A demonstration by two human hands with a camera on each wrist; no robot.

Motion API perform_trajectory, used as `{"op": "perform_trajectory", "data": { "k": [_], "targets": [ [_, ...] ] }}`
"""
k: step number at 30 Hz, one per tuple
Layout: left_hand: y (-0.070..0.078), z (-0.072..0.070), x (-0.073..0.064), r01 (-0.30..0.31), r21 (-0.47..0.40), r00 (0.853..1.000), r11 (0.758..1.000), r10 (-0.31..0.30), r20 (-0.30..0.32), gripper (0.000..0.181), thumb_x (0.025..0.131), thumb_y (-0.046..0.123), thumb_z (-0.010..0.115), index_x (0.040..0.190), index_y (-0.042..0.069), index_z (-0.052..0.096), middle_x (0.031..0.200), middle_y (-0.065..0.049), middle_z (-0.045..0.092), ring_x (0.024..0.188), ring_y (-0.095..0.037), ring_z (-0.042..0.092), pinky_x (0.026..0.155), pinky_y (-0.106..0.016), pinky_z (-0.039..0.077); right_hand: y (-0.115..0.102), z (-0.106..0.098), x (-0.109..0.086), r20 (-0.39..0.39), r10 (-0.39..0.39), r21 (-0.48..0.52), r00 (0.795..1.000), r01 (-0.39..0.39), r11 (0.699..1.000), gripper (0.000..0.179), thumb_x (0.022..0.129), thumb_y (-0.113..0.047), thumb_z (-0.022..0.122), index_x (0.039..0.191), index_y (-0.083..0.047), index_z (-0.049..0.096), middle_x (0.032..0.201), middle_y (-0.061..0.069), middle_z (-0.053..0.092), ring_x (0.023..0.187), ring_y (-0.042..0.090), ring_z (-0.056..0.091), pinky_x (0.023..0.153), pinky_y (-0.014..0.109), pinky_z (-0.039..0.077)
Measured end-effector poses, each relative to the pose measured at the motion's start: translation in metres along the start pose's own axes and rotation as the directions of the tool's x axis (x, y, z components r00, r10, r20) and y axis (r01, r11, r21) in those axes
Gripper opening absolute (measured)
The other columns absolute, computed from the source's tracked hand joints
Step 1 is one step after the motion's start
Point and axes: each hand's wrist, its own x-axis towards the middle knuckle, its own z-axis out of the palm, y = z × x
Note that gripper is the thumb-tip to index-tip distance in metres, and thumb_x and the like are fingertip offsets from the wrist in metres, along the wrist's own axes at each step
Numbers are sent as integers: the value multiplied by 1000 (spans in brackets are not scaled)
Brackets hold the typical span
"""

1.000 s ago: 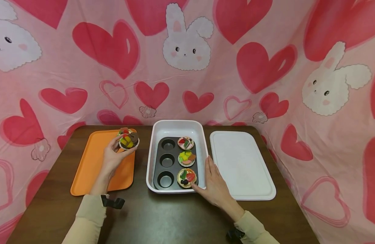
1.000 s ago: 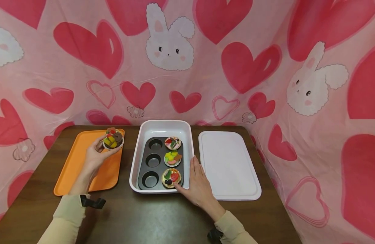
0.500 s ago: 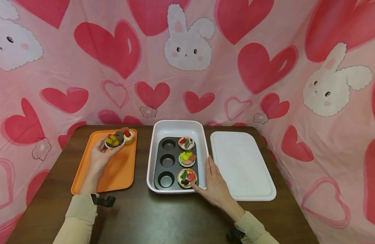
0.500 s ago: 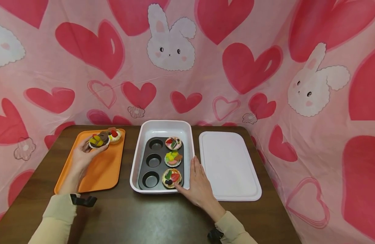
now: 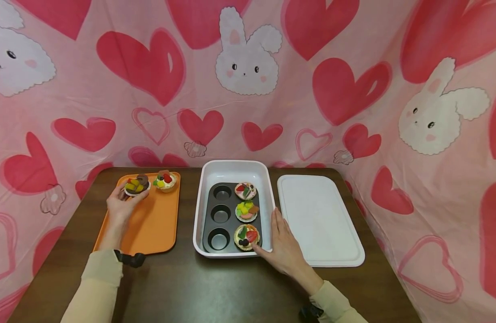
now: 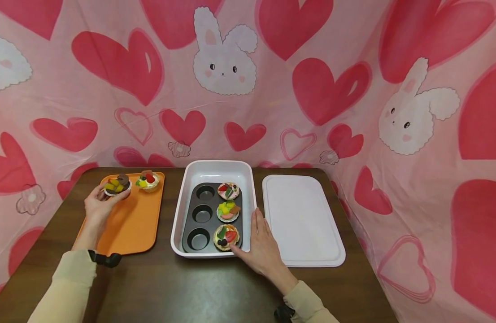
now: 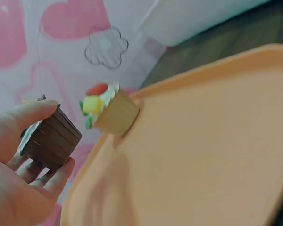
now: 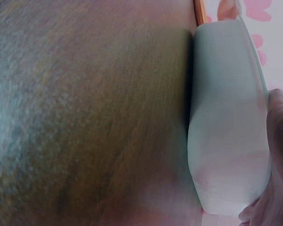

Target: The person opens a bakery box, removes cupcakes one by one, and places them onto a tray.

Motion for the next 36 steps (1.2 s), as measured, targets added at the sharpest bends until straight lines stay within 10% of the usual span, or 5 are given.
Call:
{"op": "perform_trajectory", "data": {
  "k": [9, 19, 27, 34, 36],
  "targets": [
    [-11, -8, 26, 52, 4, 998, 999, -52, -27, 90, 98, 19, 83, 174, 22, 35, 181, -6, 34, 165, -18, 38, 134, -27, 33, 0, 0, 0, 9, 3, 8, 1000, -3, 1000, 124, 91, -75, 66, 175, 0, 14, 185, 19, 13, 165, 48, 33, 124, 65, 46],
    [-18, 1, 38, 103, -162, 994, 981, -109, -27, 74, 96, 11, 84, 161, 22, 50, 158, 8, 55, 142, -6, 49, 129, -22, 39, -2, -1, 0, 8, 1, 12, 1000, -1, 1000, 123, 91, -73, 68, 175, 0, 15, 185, 20, 13, 166, 48, 32, 125, 64, 45],
    [-8, 13, 48, 176, -563, 980, 808, -199, 21, 75, 91, -6, 80, 157, 17, 53, 127, 13, 59, 137, -5, 50, 73, -14, 64, -1, -1, 0, 7, 5, 23, 1000, -5, 1000, 124, 92, -73, 70, 175, 0, 14, 185, 20, 13, 166, 48, 32, 125, 65, 46],
    [-9, 16, 52, 65, -346, 994, 936, -91, -61, 72, 91, -4, 83, 154, 15, 53, 130, 15, 58, 138, -8, 52, 83, -5, 58, -1, -1, -1, 4, 7, 21, 1000, -7, 1000, 124, 91, -73, 69, 175, 0, 14, 185, 20, 13, 166, 47, 32, 125, 64, 46],
    [-9, 17, 53, 61, -379, 994, 923, -91, -61, 70, 91, -5, 82, 152, 15, 54, 129, 15, 59, 138, -8, 51, 82, -7, 59, -1, -1, 0, 4, 8, 21, 1000, -8, 1000, 124, 91, -73, 69, 175, 0, 15, 185, 20, 13, 166, 47, 31, 125, 64, 46]
  ]
}}
